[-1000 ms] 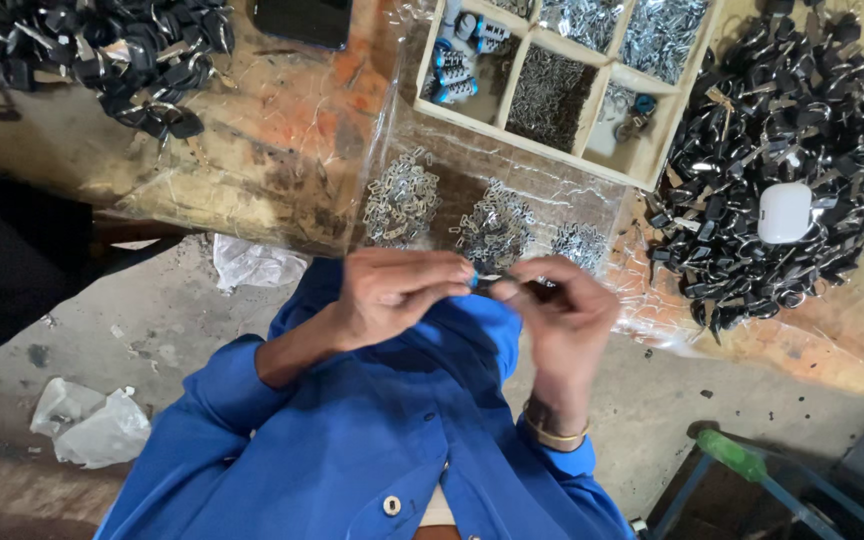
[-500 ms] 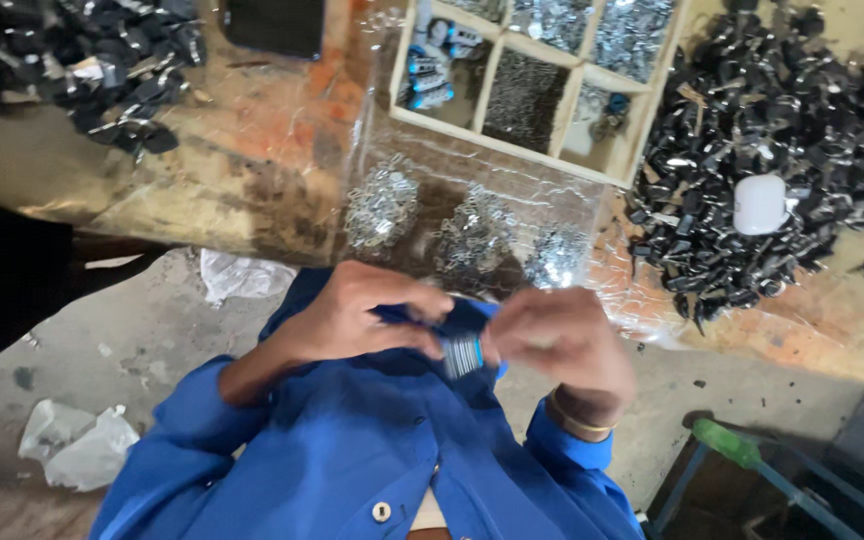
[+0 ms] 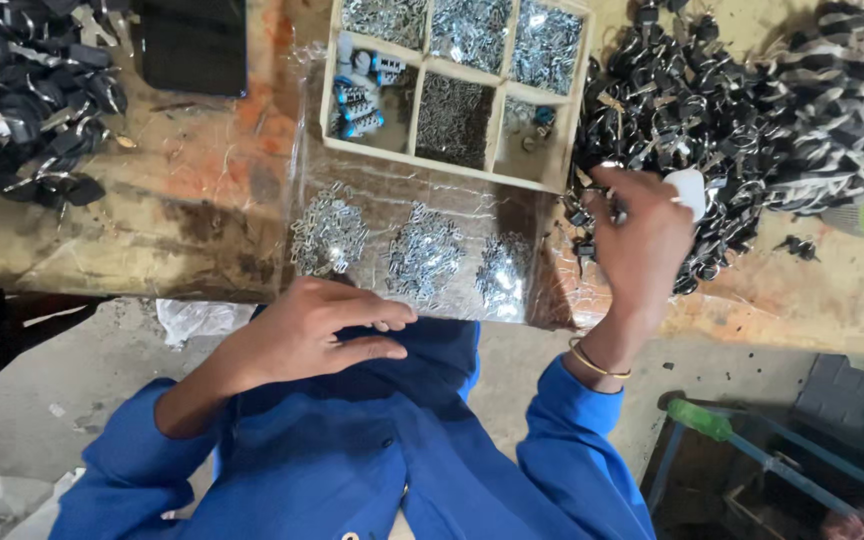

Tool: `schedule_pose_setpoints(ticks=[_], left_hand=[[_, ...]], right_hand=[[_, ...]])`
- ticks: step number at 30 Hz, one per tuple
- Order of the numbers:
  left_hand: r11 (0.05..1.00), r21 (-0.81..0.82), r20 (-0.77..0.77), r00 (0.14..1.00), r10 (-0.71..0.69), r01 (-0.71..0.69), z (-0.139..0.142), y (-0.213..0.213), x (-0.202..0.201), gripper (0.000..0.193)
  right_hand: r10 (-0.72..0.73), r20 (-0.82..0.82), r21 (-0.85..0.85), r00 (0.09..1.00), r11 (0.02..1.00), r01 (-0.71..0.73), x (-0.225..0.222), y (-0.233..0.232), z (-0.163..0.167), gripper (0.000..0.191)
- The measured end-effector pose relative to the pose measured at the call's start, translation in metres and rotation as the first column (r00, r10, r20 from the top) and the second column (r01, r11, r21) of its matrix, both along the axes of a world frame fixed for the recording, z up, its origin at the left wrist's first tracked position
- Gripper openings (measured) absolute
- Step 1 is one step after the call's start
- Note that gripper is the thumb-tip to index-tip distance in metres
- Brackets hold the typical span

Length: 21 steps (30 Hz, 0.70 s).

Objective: The person sits at a workbench and repeatedly picks small blue-and-white cylindrical components from a compartmentalized tray, fits them together by hand, and places the assembled pieces with piles of black plastic parts on the bench. The same pick, fit, and set-down cycle repeats throughout the episode.

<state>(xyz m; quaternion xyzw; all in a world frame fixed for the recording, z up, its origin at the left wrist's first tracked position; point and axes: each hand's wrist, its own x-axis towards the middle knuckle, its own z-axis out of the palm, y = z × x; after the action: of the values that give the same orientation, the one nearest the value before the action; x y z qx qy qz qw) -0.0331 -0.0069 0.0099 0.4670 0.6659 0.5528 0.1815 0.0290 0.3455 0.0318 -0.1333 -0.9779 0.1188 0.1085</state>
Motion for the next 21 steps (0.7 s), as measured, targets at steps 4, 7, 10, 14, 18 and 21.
schedule_pose_setpoints(ticks=[4,7,10,14,18,21], left_hand=[[0.997,-0.043,-0.104,0.993,0.057,-0.062,0.007,0.002,-0.019,0.026],[0.981,-0.141,-0.232,0.968,0.099,-0.134,0.009,0.006,-0.039,0.024],[0.931,-0.284,-0.339,0.933,0.125,-0.227,0.007,0.013,-0.061,0.025],[0.878,-0.248,-0.541,0.811,0.224,-0.408,0.007,0.019,-0.086,0.024],[0.788,-0.345,-0.645,0.739,0.196,-0.51,0.004,0.038,-0.109,0.015],[0.77,-0.372,-0.717,0.687,0.117,-0.519,-0.004,0.058,-0.124,0.019]], right_hand=[[0.053,0.093,0.235,0.994,0.969,-0.074,0.012,-0.001,-0.015,0.035],[-0.061,0.094,0.185,0.994,0.982,0.042,0.026,-0.003,-0.021,0.019],[-0.058,-0.029,0.185,0.998,0.981,0.063,0.043,-0.005,-0.03,0.017],[-0.187,-0.079,-0.048,0.979,0.982,0.183,0.055,0.003,-0.037,0.013],[-0.212,-0.175,-0.185,0.962,0.966,0.179,0.06,0.007,-0.029,0.018],[-0.244,-0.113,-0.261,0.963,0.943,0.208,0.056,0.0,-0.02,0.023]])
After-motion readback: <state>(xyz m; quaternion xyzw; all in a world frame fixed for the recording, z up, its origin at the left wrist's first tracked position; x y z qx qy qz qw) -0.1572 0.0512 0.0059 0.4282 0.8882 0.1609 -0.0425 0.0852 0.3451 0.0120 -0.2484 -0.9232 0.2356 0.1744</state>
